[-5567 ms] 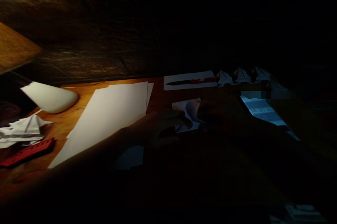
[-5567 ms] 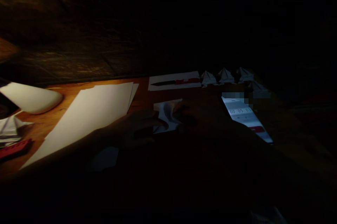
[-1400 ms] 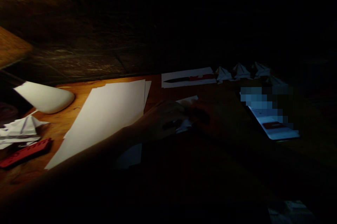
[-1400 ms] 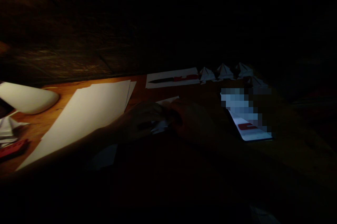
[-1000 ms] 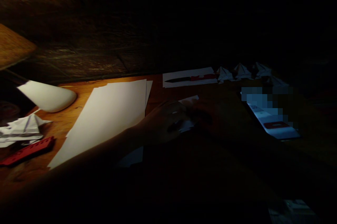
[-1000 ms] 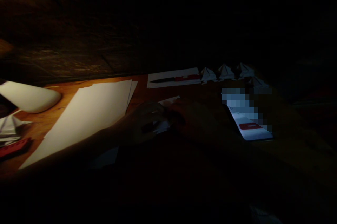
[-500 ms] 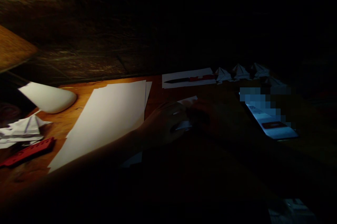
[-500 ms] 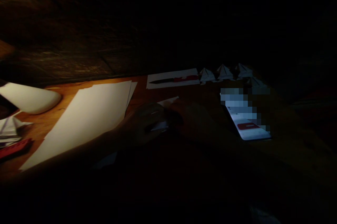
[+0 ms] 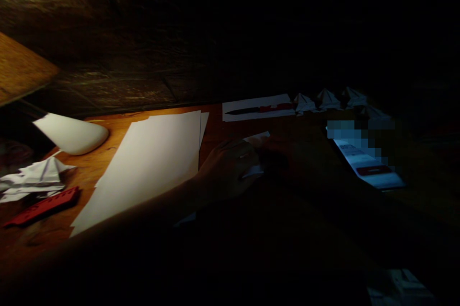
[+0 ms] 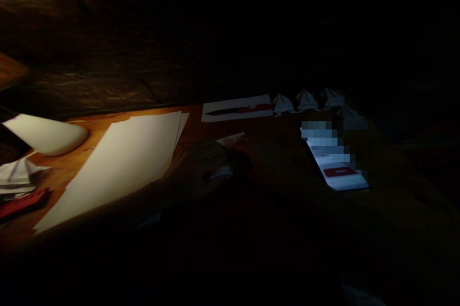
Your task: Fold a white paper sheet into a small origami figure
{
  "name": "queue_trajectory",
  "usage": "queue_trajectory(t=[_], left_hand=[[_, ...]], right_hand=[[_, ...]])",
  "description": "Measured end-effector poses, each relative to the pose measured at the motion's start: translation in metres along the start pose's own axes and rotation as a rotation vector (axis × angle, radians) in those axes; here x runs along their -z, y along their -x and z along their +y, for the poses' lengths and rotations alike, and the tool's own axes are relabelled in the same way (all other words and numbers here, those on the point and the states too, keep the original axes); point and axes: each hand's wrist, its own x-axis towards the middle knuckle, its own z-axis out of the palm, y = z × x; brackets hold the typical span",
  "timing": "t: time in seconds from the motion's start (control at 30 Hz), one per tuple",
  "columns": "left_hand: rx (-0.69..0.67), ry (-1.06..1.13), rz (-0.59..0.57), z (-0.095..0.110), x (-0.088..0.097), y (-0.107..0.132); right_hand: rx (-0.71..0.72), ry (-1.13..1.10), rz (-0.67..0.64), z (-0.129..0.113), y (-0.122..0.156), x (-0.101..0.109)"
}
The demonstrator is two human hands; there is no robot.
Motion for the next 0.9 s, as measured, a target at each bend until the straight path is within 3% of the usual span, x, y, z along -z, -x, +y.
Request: queue_trajectory(t=[0.33,0.67,0.9], left_hand=[[-0.061,0.041,-0.045,-0.005,0.004,0.006],[-0.105,0.118,-0.035,-0.008,0.003,0.01],[-0.14,0.145,-0.074,-0.012,0.003,0.012]], right_hand=[[0.186,-0.038,-0.123,0.018,0.003,0.015],[0.165,-0.042,-0.187,0.017,0.004,0.021],[0.161,-0.07,-0.163,0.022,0.003,0.021]])
